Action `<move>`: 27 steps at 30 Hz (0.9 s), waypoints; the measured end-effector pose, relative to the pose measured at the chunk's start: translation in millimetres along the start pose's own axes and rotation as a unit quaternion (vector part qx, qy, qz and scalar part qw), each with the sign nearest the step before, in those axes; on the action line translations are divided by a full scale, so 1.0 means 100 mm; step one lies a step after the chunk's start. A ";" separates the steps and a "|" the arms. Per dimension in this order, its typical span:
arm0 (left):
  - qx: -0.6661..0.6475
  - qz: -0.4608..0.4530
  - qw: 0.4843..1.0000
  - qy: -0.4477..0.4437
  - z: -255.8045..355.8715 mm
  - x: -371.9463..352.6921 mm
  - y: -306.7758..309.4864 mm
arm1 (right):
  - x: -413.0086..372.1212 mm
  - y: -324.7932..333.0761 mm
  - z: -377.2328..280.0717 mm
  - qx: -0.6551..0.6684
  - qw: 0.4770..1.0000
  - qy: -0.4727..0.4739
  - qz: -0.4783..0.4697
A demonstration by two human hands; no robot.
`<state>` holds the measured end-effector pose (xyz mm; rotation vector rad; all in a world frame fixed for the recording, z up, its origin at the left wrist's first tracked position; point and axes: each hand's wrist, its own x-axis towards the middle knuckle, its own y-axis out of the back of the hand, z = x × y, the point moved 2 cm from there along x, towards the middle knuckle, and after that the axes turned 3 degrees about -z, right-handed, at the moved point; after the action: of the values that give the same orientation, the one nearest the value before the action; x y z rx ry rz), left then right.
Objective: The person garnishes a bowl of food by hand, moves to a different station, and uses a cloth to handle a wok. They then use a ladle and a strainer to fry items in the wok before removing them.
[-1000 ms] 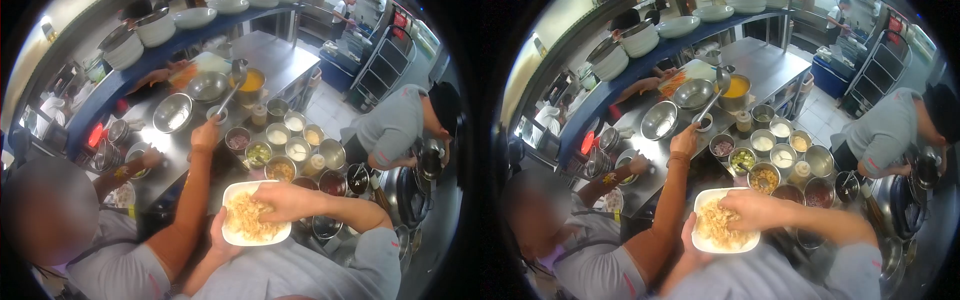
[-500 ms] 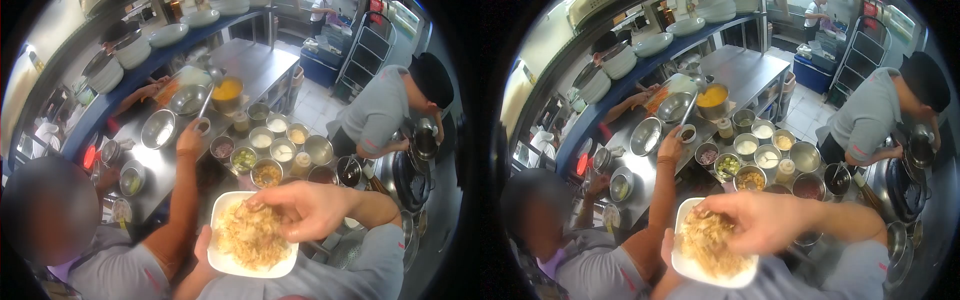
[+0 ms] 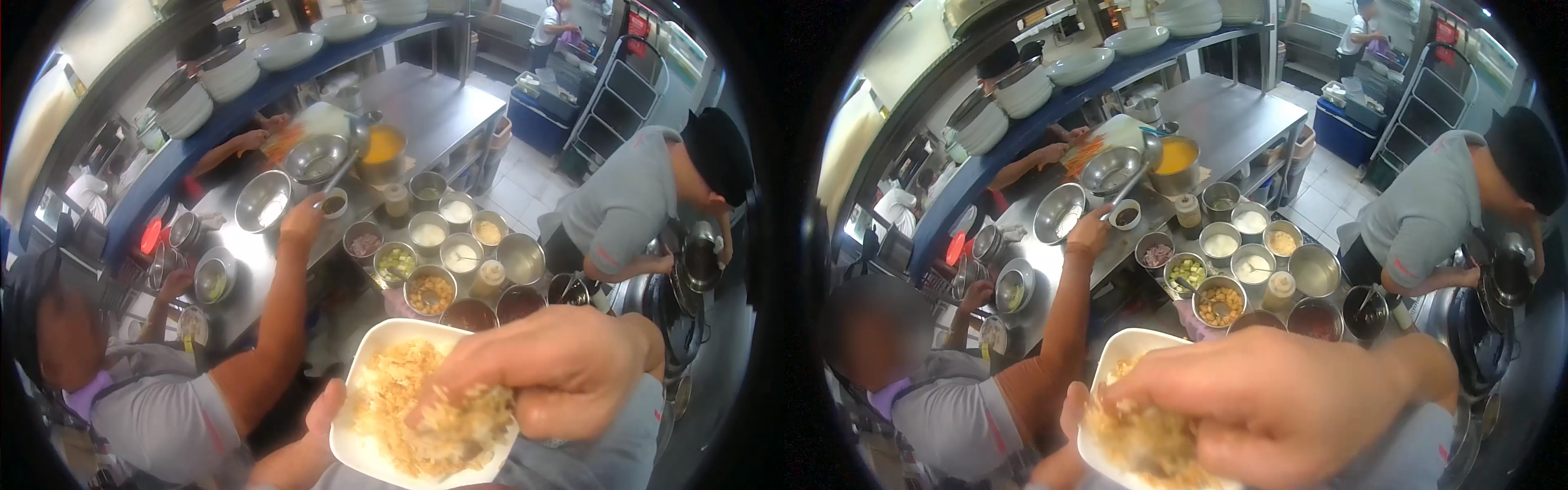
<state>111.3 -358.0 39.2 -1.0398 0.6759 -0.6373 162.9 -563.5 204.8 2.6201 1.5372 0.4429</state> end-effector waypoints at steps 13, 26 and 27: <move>0.004 -0.006 1.000 -0.004 0.02 -0.03 -0.08 | -0.03 0.00 -0.03 0.035 0.993 0.097 -0.053; 0.012 0.011 0.999 -0.029 0.00 -0.12 -0.07 | 0.14 0.06 -0.27 -0.236 0.971 0.024 -0.008; 0.014 0.013 0.999 -0.033 0.02 -0.14 -0.06 | 0.17 0.03 -0.11 -0.273 0.959 0.061 -0.039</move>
<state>103.1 -349.1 47.9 -1.0203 0.6204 -0.5848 169.6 -551.4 219.5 2.1322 1.3029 0.8892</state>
